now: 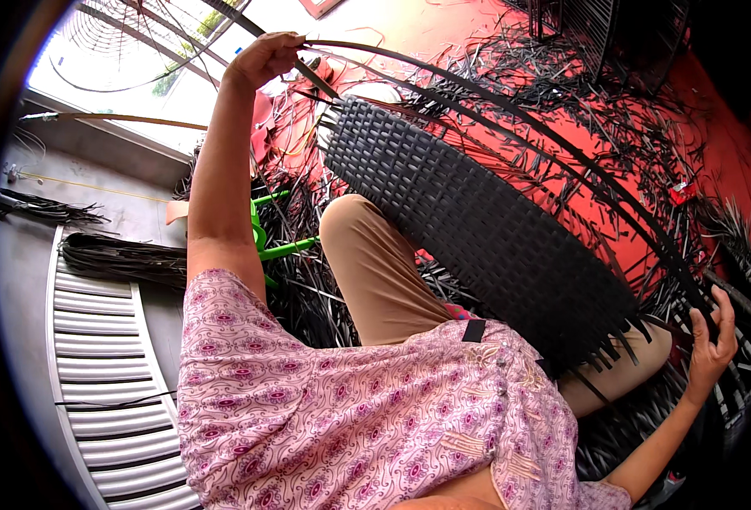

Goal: The person sits on the floor and weaves a black plastic mat using thin black strips. They use a pair of scissors to cut the strips and a metal tool to tuck the ends into the weave.

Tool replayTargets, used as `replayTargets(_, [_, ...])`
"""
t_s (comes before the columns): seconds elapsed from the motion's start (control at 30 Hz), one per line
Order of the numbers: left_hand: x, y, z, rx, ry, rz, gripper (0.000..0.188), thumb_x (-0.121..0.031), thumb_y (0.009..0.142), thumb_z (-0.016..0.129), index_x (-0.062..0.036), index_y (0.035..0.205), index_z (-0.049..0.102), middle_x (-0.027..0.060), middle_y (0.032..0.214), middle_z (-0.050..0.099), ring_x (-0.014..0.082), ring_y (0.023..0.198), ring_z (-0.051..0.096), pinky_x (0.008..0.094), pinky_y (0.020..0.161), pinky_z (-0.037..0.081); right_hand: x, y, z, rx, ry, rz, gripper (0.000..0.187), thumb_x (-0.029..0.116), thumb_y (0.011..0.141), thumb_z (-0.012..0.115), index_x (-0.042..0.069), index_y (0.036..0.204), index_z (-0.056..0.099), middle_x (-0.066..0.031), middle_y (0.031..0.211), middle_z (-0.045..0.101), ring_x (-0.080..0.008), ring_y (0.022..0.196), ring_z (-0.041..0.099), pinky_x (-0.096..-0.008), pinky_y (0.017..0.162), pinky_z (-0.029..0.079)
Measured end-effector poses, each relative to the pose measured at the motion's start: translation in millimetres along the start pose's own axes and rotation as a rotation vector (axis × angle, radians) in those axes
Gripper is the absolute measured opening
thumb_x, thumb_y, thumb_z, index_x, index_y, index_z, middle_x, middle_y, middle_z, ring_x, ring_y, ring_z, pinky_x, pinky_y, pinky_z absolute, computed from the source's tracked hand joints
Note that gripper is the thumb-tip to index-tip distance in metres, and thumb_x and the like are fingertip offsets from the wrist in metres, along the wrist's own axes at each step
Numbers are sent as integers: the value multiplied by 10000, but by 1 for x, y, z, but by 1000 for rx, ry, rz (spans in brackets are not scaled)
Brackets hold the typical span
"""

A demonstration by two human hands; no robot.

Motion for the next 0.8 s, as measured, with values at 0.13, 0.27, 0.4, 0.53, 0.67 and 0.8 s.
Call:
replayTargets(0.13, [8, 0, -2, -27, -183, -34, 214, -170, 1011, 635, -90, 827, 561, -99, 578, 356, 32, 458, 272, 219, 426, 219, -1, -3, -5, -74, -19, -265, 456, 238, 1014, 658, 0, 1394, 580, -89, 997, 586, -184, 822, 516, -310, 722, 461])
replayTargets(0.27, [19, 4, 10, -197, -260, 2, 252, -222, 1020, 621, -52, 836, 587, -99, 536, 374, 35, 432, 286, 235, 430, 222, 18, -9, -10, 21, 123, -258, 521, 383, 1064, 557, -19, 1395, 572, -118, 1037, 607, -225, 883, 544, -345, 824, 477])
replayTargets(0.4, [34, -20, 12, -112, -346, 20, 310, -277, 1061, 574, -103, 804, 562, -107, 541, 322, 43, 437, 255, 237, 424, 193, 22, -15, 3, 76, 342, 51, 556, 455, 1075, 522, 18, 1413, 583, -49, 944, 609, -124, 719, 475, -283, 677, 409])
replayTargets(0.53, [40, -20, 19, -138, -261, 35, 314, -319, 1060, 610, -158, 796, 553, -91, 551, 366, 42, 434, 252, 246, 405, 176, 20, -16, 0, 151, 490, 185, 567, 482, 1070, 523, 39, 1417, 588, 34, 761, 554, -32, 595, 341, -222, 528, 251])
replayTargets(0.67, [59, 7, 18, -221, -63, 78, 217, -294, 1050, 595, -146, 894, 562, -64, 604, 424, 62, 470, 318, 251, 436, 235, 31, -13, -10, 221, 509, 292, 481, 387, 1044, 563, 40, 1375, 609, 25, 753, 561, -57, 632, 417, -247, 578, 326])
replayTargets(0.8, [117, 33, -73, -271, 305, 160, 166, -249, 1040, 548, -107, 1117, 588, -22, 702, 471, 102, 565, 384, 286, 520, 312, 35, -9, 5, 408, 559, 280, 383, 293, 996, 663, 55, 1296, 656, -19, 824, 673, -95, 728, 593, -272, 674, 467])
Point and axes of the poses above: each hand's wrist, its own y-axis towards the middle knuckle, its own z-axis out of the palm, x = y × z, the point moved 1 cm from there along y, towards the middle knuckle
